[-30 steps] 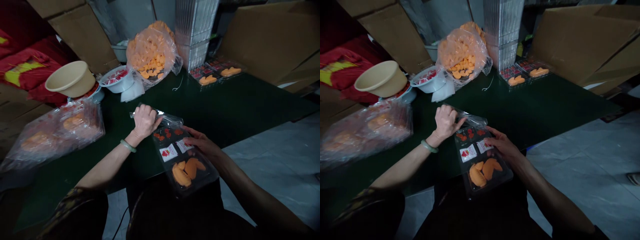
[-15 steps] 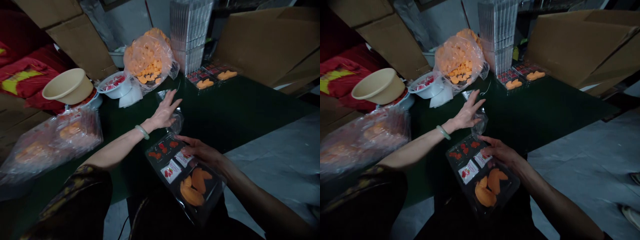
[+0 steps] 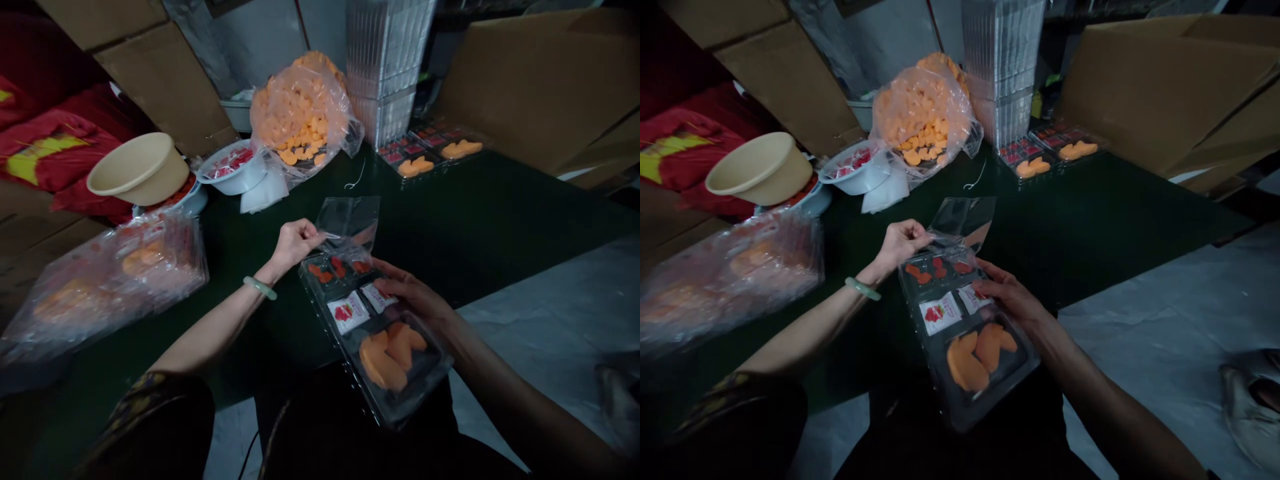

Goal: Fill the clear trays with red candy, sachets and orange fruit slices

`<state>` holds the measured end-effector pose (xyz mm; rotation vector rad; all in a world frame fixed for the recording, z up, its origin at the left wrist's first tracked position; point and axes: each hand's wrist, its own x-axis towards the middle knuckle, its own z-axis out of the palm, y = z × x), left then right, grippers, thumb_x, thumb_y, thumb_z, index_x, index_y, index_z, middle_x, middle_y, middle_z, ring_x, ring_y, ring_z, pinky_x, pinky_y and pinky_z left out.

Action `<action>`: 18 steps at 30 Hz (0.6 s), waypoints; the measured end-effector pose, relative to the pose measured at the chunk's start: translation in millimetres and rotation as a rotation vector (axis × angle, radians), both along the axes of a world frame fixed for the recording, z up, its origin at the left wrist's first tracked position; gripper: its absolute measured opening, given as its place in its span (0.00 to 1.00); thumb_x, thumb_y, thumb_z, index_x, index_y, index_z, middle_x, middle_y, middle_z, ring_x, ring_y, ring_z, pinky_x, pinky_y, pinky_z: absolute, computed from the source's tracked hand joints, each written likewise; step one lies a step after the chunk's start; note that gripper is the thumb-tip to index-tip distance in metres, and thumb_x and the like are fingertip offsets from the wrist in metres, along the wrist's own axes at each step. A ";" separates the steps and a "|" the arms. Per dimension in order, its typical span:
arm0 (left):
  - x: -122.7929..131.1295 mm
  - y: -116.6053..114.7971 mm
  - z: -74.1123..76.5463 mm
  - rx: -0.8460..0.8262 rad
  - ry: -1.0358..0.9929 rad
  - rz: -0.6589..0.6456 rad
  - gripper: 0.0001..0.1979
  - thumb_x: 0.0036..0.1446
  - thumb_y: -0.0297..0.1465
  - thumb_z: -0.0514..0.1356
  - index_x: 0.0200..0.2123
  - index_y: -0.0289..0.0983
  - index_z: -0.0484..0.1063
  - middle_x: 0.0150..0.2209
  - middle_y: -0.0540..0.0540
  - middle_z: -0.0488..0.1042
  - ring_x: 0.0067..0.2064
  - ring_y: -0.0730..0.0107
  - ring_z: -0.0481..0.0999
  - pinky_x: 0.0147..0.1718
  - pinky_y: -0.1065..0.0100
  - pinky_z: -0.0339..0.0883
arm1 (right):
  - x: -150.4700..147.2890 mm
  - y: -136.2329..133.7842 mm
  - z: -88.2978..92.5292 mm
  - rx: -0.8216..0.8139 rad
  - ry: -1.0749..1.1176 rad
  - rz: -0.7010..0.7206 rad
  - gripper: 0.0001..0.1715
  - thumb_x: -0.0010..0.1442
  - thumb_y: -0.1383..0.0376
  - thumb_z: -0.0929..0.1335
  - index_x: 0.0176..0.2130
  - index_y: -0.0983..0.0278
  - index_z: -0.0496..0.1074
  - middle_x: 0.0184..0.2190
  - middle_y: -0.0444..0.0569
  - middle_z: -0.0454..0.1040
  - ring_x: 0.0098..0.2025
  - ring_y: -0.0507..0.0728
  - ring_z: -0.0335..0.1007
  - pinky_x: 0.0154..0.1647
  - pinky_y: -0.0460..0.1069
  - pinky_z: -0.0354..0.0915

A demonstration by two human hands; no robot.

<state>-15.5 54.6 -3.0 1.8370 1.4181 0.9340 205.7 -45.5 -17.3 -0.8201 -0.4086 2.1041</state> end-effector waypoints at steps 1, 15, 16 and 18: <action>-5.6 -8.6 -4.5 -0.070 -0.099 0.002 0.13 0.43 0.38 0.63 0.23 0.34 0.67 0.18 0.52 0.65 0.20 0.77 0.63 0.19 0.73 0.58 | -2.2 -0.3 -0.6 -0.013 -0.017 0.000 0.31 0.47 0.75 0.69 0.51 0.60 0.65 0.26 0.42 0.73 0.20 0.48 0.68 0.20 0.41 0.66; -21.9 -83.8 -20.9 0.250 0.214 0.055 0.13 0.57 0.29 0.50 0.42 0.33 0.70 0.29 0.45 0.72 0.27 0.72 0.69 0.29 0.70 0.64 | -16.9 -11.2 1.6 -0.041 -0.198 -0.107 0.33 0.47 0.74 0.70 0.52 0.59 0.63 0.25 0.42 0.71 0.21 0.51 0.68 0.20 0.44 0.67; -20.0 -87.5 -20.7 0.251 0.222 0.070 0.13 0.56 0.28 0.50 0.43 0.33 0.68 0.27 0.47 0.72 0.25 0.73 0.68 0.27 0.70 0.63 | -18.4 -11.8 1.5 -0.039 -0.213 -0.126 0.32 0.47 0.74 0.70 0.51 0.59 0.63 0.25 0.42 0.71 0.20 0.50 0.67 0.18 0.43 0.66; -16.7 -95.9 -17.4 0.273 0.266 0.060 0.13 0.56 0.28 0.50 0.44 0.34 0.67 0.25 0.49 0.70 0.22 0.75 0.65 0.24 0.71 0.62 | -21.2 -12.1 0.7 -0.033 -0.254 -0.161 0.31 0.46 0.73 0.70 0.50 0.59 0.64 0.24 0.42 0.71 0.20 0.50 0.67 0.16 0.42 0.65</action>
